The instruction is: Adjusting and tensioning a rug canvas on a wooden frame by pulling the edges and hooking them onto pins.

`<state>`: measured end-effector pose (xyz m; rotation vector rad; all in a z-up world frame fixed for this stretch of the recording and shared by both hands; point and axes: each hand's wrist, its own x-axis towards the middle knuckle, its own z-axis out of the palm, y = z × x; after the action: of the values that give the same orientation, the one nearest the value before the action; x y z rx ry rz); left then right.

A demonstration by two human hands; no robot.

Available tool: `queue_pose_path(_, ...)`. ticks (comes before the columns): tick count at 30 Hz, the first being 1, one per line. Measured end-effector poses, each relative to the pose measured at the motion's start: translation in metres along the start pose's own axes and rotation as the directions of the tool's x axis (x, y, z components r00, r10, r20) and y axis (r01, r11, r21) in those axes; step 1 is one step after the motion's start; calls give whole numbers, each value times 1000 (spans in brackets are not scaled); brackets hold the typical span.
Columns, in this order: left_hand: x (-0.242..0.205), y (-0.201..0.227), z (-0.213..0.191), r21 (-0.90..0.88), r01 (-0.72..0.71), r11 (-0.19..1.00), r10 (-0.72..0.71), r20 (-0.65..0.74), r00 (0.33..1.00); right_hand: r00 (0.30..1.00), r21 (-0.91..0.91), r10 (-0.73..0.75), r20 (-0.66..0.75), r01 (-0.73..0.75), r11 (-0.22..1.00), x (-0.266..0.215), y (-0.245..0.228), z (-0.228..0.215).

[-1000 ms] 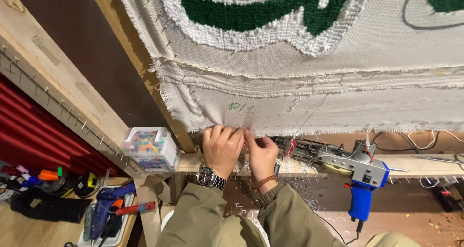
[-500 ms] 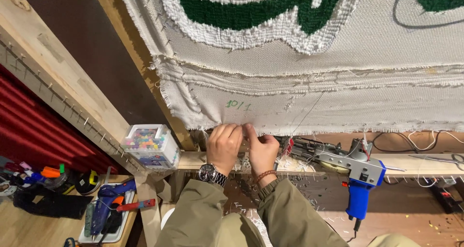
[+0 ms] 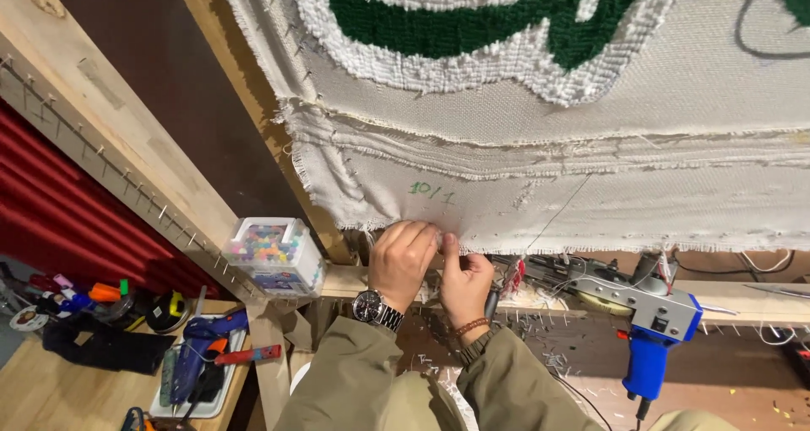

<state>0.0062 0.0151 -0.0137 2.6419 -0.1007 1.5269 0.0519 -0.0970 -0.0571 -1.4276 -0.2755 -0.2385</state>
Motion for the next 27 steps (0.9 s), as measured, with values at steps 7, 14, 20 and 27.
queue_pose_path(7,9,4,-6,15,-18,1000,18,-21,1000,999,20,40,-19,-40,999,6,17,0)
queue_pose_path(14,19,8,-10,16,-3,1000,4,-35,999,997,38,77,-31,-76,996,10,11,1)
queue_pose_path(20,14,5,-7,10,-25,1000,25,-15,1000,992,42,116,-56,-114,993,17,13,4)
queue_pose_path(27,14,11,-8,83,-20,996,17,36,999,970,45,228,-89,-225,973,11,-20,6)
